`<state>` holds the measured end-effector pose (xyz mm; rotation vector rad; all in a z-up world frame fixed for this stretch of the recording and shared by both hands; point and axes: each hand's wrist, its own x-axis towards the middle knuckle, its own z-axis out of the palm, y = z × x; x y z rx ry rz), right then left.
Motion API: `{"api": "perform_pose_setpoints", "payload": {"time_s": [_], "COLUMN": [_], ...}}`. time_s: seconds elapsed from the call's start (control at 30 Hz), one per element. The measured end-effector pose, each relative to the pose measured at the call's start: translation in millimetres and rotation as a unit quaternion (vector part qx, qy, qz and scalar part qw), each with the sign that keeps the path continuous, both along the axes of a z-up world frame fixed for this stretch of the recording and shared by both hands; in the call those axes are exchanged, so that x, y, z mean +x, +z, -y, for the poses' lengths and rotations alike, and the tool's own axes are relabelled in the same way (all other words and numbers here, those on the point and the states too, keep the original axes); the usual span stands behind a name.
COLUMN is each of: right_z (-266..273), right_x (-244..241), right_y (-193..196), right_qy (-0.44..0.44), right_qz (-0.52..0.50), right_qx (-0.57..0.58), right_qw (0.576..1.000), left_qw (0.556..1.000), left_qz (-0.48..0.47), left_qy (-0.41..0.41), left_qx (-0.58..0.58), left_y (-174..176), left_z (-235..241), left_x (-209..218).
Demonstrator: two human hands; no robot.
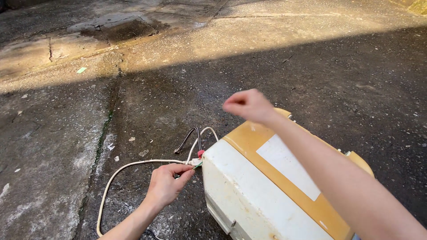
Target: The person works on a yellow and white appliance on the ground, manipulating a green wire and a white power cord. They use a screwdriver to remove screws from the casing, open the appliance to reveal internal wiring, and continue adjusting the wires inside.
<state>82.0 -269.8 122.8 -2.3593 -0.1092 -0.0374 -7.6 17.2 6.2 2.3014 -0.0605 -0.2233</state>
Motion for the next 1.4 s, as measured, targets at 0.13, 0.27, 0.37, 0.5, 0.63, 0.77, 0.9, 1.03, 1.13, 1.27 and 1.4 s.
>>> {"api": "perform_pose_setpoints", "payload": {"time_s": [0.13, 0.27, 0.37, 0.5, 0.63, 0.77, 0.9, 1.03, 1.13, 1.27, 1.4], "right_z": [114.7, 171.4, 181.1, 195.6, 184.0, 205.9, 212.4, 217.8, 217.2, 230.8, 241.0], "right_x": [-5.4, -27.9, -39.4, -30.4, -38.9, -43.9, -76.2, -99.3, -102.0, -92.1, -79.9], "right_y": [-9.8, -39.8, -38.3, -54.0, -49.1, -58.4, -46.0, -49.4, -51.9, -67.9, -92.3], "right_qy": [-0.267, -0.249, -0.161, -0.101, -0.103, -0.049, -0.078, -0.11, -0.103, -0.033, -0.018], "right_qz": [-0.035, -0.29, -0.313, -0.292, -0.282, -0.262, -0.298, -0.268, -0.215, -0.159, -0.15], "right_qx": [-0.032, 0.057, 0.112, 0.094, 0.099, 0.068, 0.127, 0.17, 0.157, 0.31, 0.415], "right_qw": [0.963, 0.922, 0.929, 0.946, 0.949, 0.961, 0.943, 0.942, 0.958, 0.937, 0.897], "left_qw": [1.0, 0.999, 0.999, 0.994, 0.993, 0.995, 0.996, 0.998, 1.0, 0.998, 0.996], "left_qz": [0.025, -0.031, -0.043, -0.066, -0.085, -0.076, -0.072, -0.064, -0.012, 0.037, 0.021], "left_qy": [-0.011, 0.001, -0.001, 0.007, 0.009, -0.003, -0.015, -0.008, -0.019, -0.046, -0.047], "left_qx": [-0.011, -0.013, -0.005, 0.082, 0.076, 0.07, 0.042, 0.004, -0.02, 0.03, 0.067], "left_y": [-10.4, 5.4, 16.4, 23.0, 31.4, 39.7, 47.2, 30.2, 21.1, 23.5, 27.7], "left_z": [3.8, 13.9, 18.2, 16.7, 15.7, 20.3, 38.2, 45.2, 41.8, 40.9, 41.6], "left_x": [2.8, 0.0, -4.2, -6.3, -3.4, 11.0, 17.8, 32.6, 45.5, 50.7, 52.1]}}
